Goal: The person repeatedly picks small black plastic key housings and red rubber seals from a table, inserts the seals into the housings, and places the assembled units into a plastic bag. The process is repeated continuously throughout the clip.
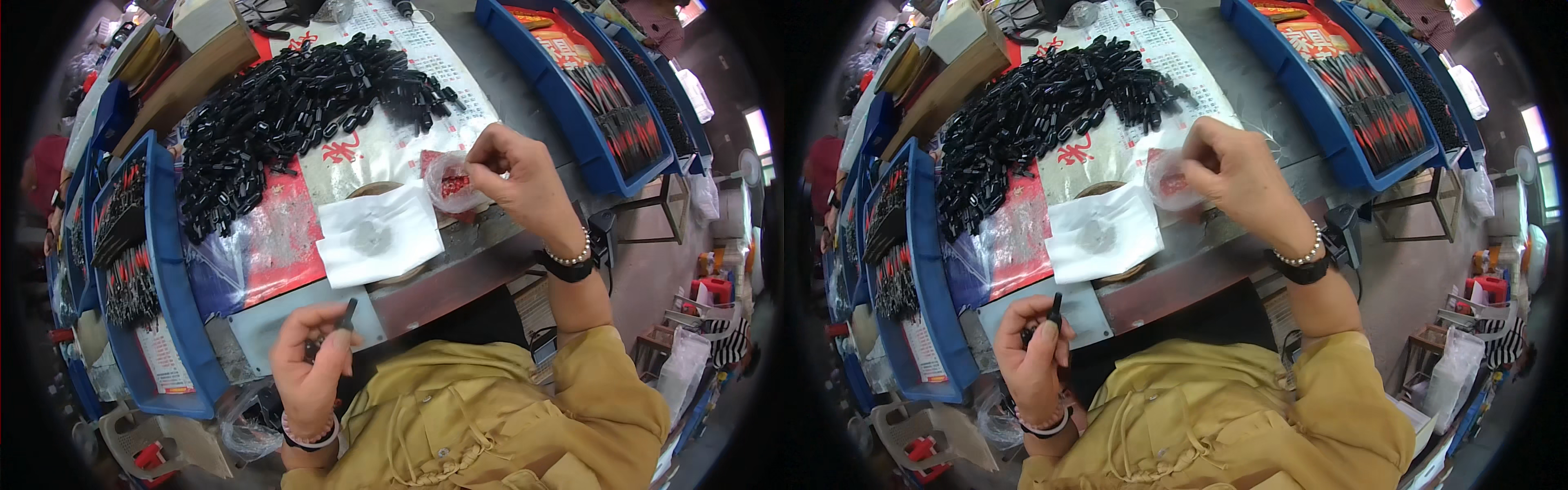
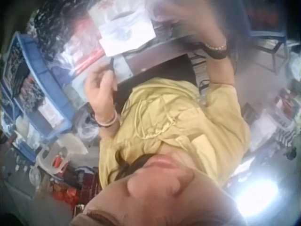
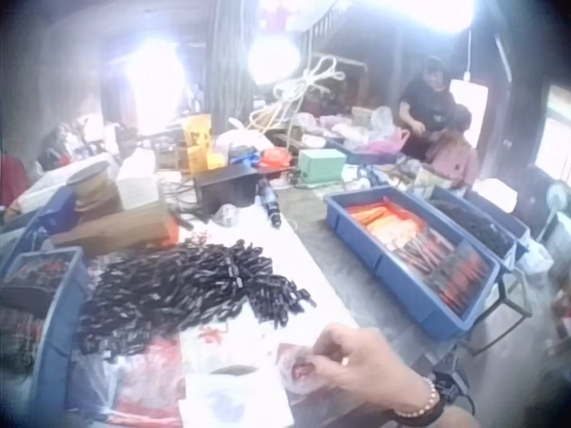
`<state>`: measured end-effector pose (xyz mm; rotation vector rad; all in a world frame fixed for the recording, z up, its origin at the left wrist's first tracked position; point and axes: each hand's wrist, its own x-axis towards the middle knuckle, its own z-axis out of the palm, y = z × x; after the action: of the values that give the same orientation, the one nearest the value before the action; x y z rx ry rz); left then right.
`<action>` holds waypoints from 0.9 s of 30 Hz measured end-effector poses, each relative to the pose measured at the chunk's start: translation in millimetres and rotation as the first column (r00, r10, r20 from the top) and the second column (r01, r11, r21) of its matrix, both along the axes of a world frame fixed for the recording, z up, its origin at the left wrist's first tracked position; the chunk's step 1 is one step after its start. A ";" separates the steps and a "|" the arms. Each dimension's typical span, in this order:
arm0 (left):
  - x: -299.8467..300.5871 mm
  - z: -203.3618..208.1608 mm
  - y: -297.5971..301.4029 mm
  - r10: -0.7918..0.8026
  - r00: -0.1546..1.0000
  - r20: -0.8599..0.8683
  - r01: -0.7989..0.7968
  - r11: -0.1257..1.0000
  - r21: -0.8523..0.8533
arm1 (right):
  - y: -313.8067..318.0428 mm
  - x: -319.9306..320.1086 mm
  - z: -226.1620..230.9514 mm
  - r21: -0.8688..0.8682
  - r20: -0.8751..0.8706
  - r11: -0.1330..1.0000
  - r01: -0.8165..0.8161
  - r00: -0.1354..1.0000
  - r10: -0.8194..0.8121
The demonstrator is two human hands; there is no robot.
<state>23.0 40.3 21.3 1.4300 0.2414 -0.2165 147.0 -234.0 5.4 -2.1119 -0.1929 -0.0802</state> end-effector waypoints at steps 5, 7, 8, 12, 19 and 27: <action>30.8 5.4 -0.2 -0.291 0.899 0.328 0.053 0.815 0.578 | 4.6 -15.6 8.1 0.227 -0.059 0.972 -0.058 0.996 0.073; 44.6 2.8 -5.4 -0.430 0.792 0.434 -0.023 0.688 0.725 | 5.0 -26.9 11.0 0.289 -0.122 0.954 -0.085 0.985 0.125; 49.0 2.6 -8.0 -0.481 0.774 0.411 -0.037 0.615 0.788 | 5.5 -33.7 11.8 0.342 -0.134 0.933 -0.110 0.977 0.165; 68.4 -4.5 -20.3 -0.634 0.689 0.350 -0.116 0.380 0.918 | 3.8 -48.7 9.7 0.357 -0.142 0.921 -0.158 0.965 0.221; 81.1 -12.8 -26.6 -0.745 0.643 0.176 -0.092 0.152 0.984 | -0.7 -55.4 -1.1 0.334 -0.048 0.912 -0.238 0.962 0.269; 39.6 10.3 -24.8 -0.249 0.949 0.195 0.143 0.887 0.440 | 26.9 -66.6 -11.4 0.659 -0.229 0.744 -0.114 0.911 0.342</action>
<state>62.5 15.4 31.6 1.8990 -0.0725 -0.1552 80.4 -207.1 -6.0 -1.3717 -0.1890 0.3295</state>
